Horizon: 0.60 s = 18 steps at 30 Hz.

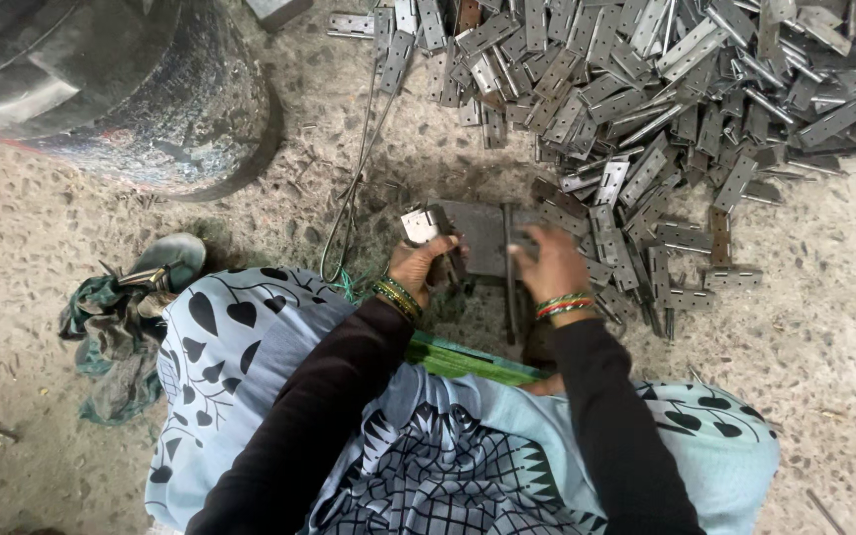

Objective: The person sits on the floor and assembles metal hinges by placing two hinge plates together and inserting a metal pin. They use a hammer to tap the pin into place and then drop the assembled hinge into a nearby bucket.

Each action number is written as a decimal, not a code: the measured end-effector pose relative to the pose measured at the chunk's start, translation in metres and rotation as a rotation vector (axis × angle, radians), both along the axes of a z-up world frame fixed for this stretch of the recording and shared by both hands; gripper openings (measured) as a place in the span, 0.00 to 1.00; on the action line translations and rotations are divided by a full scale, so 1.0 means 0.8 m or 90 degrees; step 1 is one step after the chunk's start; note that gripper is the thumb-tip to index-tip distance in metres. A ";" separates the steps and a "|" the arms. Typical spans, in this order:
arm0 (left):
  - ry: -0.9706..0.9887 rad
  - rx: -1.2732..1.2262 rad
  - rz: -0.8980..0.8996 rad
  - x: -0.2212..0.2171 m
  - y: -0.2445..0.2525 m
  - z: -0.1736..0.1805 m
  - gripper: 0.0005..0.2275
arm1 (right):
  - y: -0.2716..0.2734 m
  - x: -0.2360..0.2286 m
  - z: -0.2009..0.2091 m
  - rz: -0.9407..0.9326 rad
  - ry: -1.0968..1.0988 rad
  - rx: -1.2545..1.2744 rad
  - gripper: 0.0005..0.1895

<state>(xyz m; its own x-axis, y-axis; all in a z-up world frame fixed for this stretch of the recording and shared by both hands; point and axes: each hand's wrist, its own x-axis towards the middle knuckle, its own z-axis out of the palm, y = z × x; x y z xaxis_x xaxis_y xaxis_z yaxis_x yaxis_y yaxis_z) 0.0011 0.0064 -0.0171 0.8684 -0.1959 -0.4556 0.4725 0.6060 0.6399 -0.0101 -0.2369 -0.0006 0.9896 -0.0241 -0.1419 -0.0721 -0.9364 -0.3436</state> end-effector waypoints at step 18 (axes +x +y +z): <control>0.009 0.055 0.132 0.008 -0.006 -0.034 0.12 | -0.025 -0.009 0.067 -0.107 -0.529 0.209 0.24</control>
